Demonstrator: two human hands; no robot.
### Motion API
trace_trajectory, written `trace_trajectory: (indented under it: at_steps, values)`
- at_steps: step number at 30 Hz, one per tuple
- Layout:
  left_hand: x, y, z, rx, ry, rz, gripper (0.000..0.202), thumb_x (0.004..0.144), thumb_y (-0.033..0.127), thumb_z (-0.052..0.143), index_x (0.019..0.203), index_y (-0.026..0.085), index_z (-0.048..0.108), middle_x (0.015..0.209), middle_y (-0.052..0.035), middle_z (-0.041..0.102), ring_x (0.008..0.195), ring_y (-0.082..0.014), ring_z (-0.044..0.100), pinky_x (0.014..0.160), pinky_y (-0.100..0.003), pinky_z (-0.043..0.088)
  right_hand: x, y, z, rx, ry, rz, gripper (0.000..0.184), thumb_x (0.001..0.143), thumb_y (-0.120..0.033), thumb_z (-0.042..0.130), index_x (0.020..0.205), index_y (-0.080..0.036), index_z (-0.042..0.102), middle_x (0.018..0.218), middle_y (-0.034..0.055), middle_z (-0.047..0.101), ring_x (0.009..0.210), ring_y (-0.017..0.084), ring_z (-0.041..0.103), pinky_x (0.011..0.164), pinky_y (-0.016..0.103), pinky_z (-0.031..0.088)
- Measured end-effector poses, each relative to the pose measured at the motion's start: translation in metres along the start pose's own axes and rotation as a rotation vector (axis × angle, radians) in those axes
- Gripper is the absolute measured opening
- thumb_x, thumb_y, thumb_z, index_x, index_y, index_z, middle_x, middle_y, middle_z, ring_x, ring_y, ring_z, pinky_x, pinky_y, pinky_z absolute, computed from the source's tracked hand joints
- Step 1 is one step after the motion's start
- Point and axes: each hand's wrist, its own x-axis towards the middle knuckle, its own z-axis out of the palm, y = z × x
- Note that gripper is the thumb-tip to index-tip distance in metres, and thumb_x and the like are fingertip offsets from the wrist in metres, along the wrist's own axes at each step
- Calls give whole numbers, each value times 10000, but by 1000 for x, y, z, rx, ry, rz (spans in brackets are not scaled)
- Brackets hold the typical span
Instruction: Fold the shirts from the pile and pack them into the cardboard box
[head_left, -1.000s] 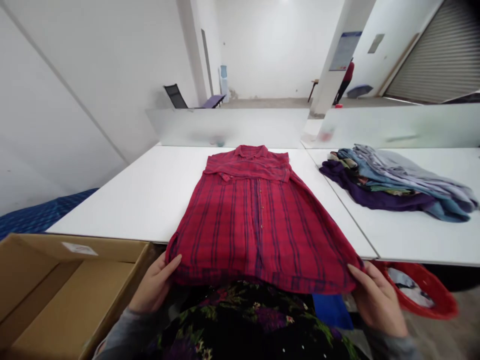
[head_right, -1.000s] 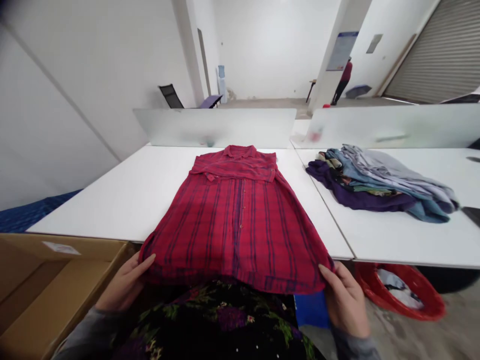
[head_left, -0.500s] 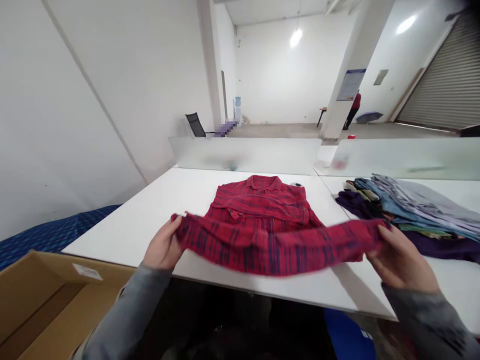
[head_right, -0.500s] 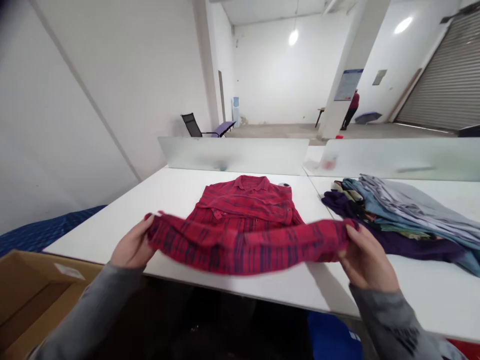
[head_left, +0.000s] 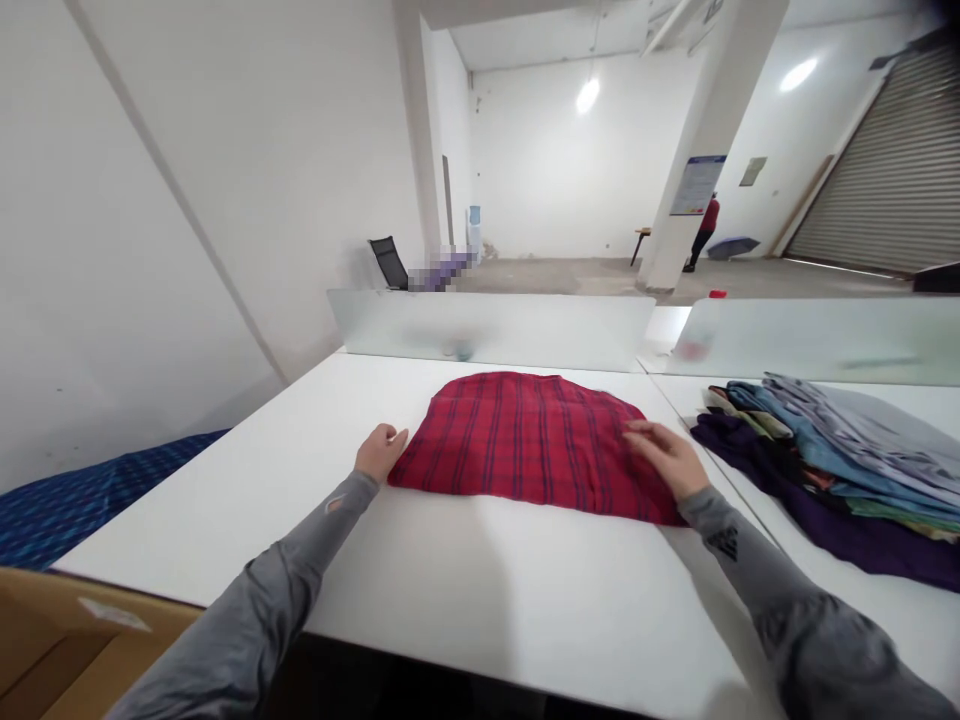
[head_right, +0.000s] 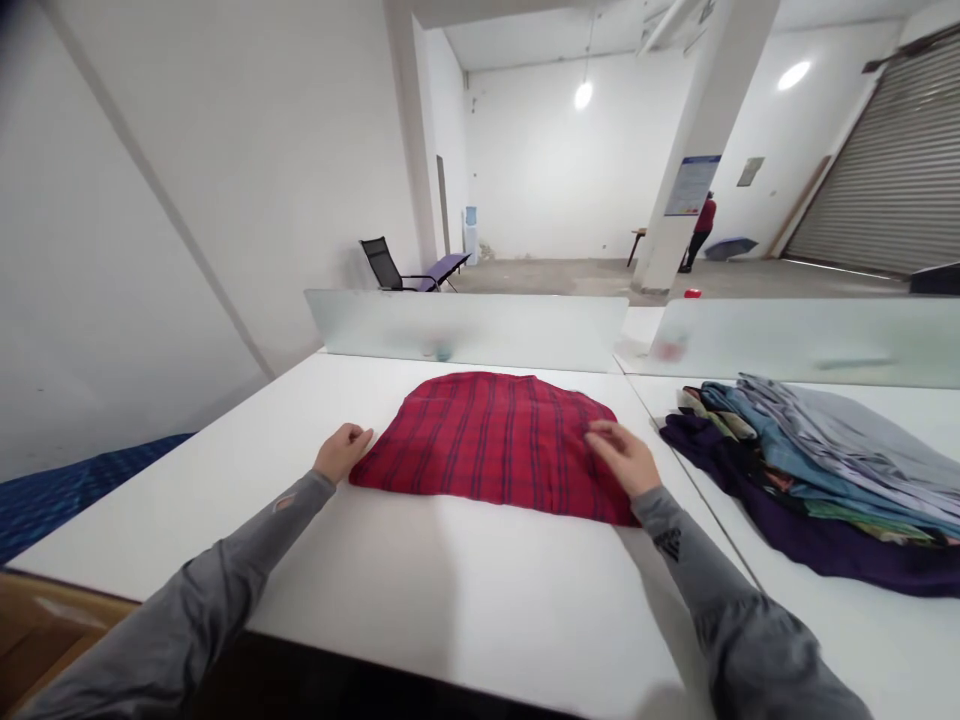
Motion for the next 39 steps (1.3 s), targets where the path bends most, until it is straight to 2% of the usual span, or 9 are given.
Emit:
trace_trajectory:
  at_steps: [4, 10, 15, 19, 25, 29, 31, 35, 39]
  values:
    - [-8, -4, 9, 239, -66, 47, 302, 702, 462, 658, 760, 216, 492, 814, -39, 611, 924, -256, 591, 897, -388, 439, -44, -4, 15, -672, -476, -293, 553, 778, -375, 653, 1302, -209, 586, 1438, 133, 495, 1322, 326, 451, 1104, 577, 325]
    - [-23, 23, 44, 404, -205, 78, 121, 672, 251, 615, 739, 195, 530, 883, -111, 661, 1049, -317, 599, 925, -391, 415, -56, -7, 35, -1067, -524, -358, 533, 786, -55, 455, 1296, -101, 603, 1364, 182, 560, 1283, 290, 511, 1090, 482, 394]
    - [-73, 3, -15, 335, -458, 85, 139, 644, 316, 613, 684, 184, 590, 756, -55, 678, 830, -277, 650, 773, -355, 485, -118, -15, -2, -955, -581, -368, 574, 776, -83, 475, 1335, -160, 578, 1401, 131, 539, 1313, 264, 484, 1108, 452, 392]
    - [-111, -9, -50, -98, -616, -6, 319, 669, 429, 664, 853, 173, 611, 912, -55, 704, 893, -264, 646, 795, -364, 515, -138, -46, -9, -711, -657, -333, 540, 866, -253, 515, 1402, -190, 495, 1428, 107, 515, 1324, 235, 472, 1086, 397, 424]
    - [-116, -19, -46, -31, -495, -20, 342, 653, 481, 679, 805, 200, 558, 804, -34, 662, 804, -268, 635, 759, -408, 526, -94, -63, 31, -967, -46, -209, 415, 929, -310, 439, 1301, -148, 526, 1392, 200, 511, 1256, 329, 507, 1010, 522, 436]
    - [-119, -21, -49, 299, -85, 350, 301, 776, 481, 596, 926, 225, 549, 946, -63, 626, 933, -289, 617, 843, -438, 511, -86, -27, -6, -1135, 35, 168, 406, 870, -480, 519, 1029, -120, 619, 1036, 228, 664, 917, 328, 658, 784, 451, 520]
    - [-130, -4, -40, 345, -48, 566, 268, 882, 430, 504, 1036, 217, 558, 1106, -101, 602, 1080, -279, 580, 950, -434, 480, -82, -13, -30, -1056, -29, 273, 454, 802, -600, 551, 863, -159, 638, 848, 173, 696, 792, 307, 677, 729, 428, 529]
    - [-151, 46, 18, 437, -324, 890, 355, 975, 389, 388, 1217, 214, 581, 1439, -104, 459, 1381, -287, 344, 1136, -468, 319, -67, -9, -43, -715, -160, 425, 468, 594, -671, 690, 667, -212, 643, 705, 116, 718, 714, 307, 696, 683, 429, 558]
    - [-152, 64, 85, 594, -506, 871, 611, 915, 621, 413, 1420, 279, 446, 1558, -92, 313, 1426, -423, 196, 1094, -685, 213, -65, -24, -25, -137, -297, 702, 374, 553, -512, 791, 736, -203, 687, 751, 104, 746, 743, 299, 718, 741, 420, 591]
